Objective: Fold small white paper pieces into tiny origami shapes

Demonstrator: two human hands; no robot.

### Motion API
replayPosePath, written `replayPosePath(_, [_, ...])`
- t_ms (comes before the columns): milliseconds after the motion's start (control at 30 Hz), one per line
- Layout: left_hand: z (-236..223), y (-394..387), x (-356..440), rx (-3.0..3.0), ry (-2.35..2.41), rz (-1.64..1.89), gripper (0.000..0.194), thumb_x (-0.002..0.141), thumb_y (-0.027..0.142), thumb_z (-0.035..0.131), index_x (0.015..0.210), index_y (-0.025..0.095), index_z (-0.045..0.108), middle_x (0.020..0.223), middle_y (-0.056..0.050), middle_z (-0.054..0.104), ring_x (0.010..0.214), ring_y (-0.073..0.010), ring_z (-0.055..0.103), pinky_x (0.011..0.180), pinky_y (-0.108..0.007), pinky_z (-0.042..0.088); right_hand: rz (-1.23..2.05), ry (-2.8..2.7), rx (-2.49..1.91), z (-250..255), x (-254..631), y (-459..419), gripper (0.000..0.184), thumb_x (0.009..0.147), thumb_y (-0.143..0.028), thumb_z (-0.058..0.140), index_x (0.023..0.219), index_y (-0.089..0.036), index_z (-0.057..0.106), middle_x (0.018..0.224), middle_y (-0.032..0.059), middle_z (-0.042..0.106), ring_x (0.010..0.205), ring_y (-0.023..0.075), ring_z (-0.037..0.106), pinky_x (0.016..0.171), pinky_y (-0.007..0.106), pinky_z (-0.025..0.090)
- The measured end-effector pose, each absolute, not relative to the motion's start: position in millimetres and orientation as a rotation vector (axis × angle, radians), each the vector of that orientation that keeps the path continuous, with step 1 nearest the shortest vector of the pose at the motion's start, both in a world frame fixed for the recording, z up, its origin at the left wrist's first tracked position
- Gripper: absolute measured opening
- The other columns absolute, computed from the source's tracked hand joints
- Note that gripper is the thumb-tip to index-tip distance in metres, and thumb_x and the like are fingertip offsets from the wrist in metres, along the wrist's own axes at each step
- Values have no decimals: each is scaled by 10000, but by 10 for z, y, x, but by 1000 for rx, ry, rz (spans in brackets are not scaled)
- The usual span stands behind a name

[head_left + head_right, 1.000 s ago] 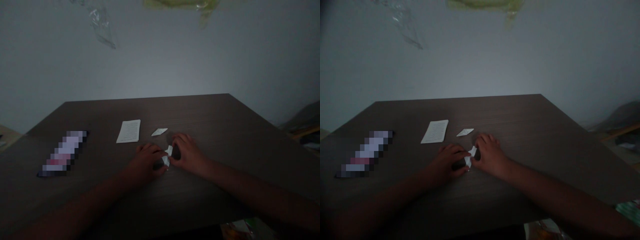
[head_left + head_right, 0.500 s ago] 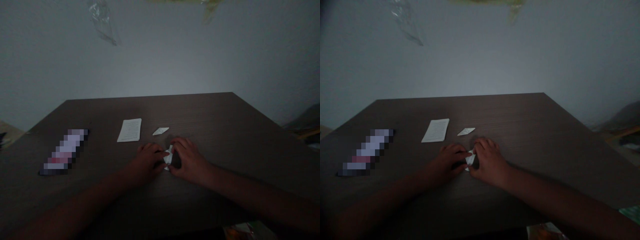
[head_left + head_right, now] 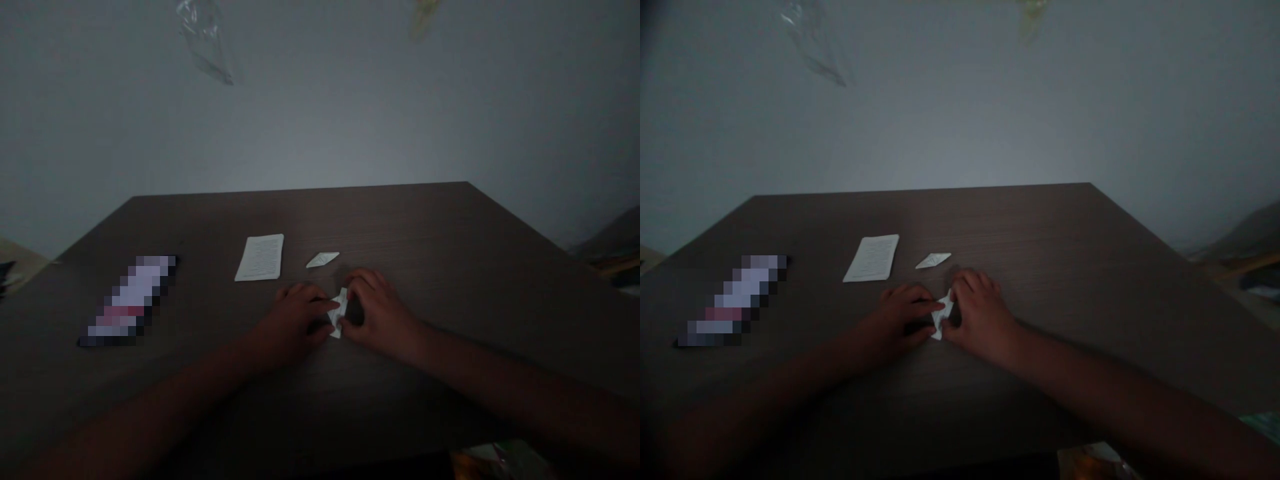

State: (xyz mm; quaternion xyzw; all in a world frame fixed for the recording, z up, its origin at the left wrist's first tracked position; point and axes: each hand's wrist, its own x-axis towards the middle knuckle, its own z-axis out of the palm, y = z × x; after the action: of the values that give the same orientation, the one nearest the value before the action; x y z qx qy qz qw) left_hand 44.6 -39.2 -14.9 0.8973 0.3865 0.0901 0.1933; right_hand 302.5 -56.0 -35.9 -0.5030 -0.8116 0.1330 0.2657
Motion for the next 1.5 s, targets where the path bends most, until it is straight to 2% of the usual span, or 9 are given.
replayPosePath(133, [-107, -403, 487, 2498, 1112, 220, 440, 1124, 223, 861, 1553, 319, 862, 1437, -85, 845, 1421, -377, 765, 1298, -645, 545, 348, -2130, -1422, -386, 3121, -359, 334, 905, -279, 928, 1064, -286, 634, 1296, 141, 785, 1276, 416, 764, 1110, 611, 639])
replayPosePath(300, [-82, -424, 500, 2507, 1136, 210, 444, 1100, 192, 860, 1529, 303, 875, 1464, -82, 851, 1438, -368, 773, 1317, -590, 537, 270, -2052, -1513, -447, 3215, -149, 338, 902, -268, 924, 1028, -297, 611, 1250, 121, 771, 1247, 404, 759, 1070, 582, 633])
replayPosePath(533, [-49, -431, 516, 2482, 1147, 182, 446, 1108, 177, 859, 1546, 263, 867, 1494, -124, 843, 1467, -385, 754, 1322, -643, 526, 214, -2045, -1541, -486, 3225, -77, 324, 920, -285, 928, 1016, -293, 619, 1233, 117, 765, 1231, 396, 755, 1043, 565, 633])
replayPosePath(833, [-141, -403, 477, 2518, 1121, 210, 448, 1138, 278, 847, 1584, 324, 852, 1466, -99, 841, 1442, -378, 746, 1309, -617, 546, 264, -2150, -1435, -417, 3147, -260, 270, 943, -269, 904, 1074, -279, 669, 1329, 138, 778, 1297, 396, 753, 1111, 574, 637])
replayPosePath(1000, [-159, -410, 463, 2527, 1100, 247, 418, 1135, 264, 835, 1549, 310, 861, 1436, -102, 845, 1405, -385, 758, 1275, -630, 557, 329, -2225, -1338, -346, 3065, -505, 326, 909, -275, 944, 1131, -279, 706, 1341, 139, 787, 1317, 415, 758, 1146, 620, 640])
replayPosePath(1133, [-175, -406, 457, 2534, 1102, 282, 406, 1126, 279, 857, 1528, 329, 870, 1417, -92, 851, 1376, -372, 768, 1277, -613, 561, 377, -2251, -1304, -313, 3049, -590, 342, 904, -282, 969, 1139, -277, 721, 1370, 140, 787, 1334, 413, 753, 1150, 614, 651])
replayPosePath(1333, [-155, -405, 441, 2527, 1069, 269, 431, 1133, 279, 851, 1559, 346, 857, 1437, -91, 846, 1396, -371, 753, 1292, -609, 550, 387, -2287, -1265, -276, 3039, -653, 368, 910, -328, 991, 1157, -256, 728, 1458, 180, 771, 1397, 438, 742, 1188, 632, 645])
replayPosePath(1500, [-158, -406, 436, 2523, 1093, 249, 429, 1137, 285, 866, 1565, 320, 856, 1449, -109, 835, 1419, -386, 756, 1268, -625, 568, 372, -2250, -1316, -311, 3034, -588, 365, 899, -323, 990, 1112, -260, 700, 1384, 164, 771, 1347, 427, 741, 1154, 627, 641])
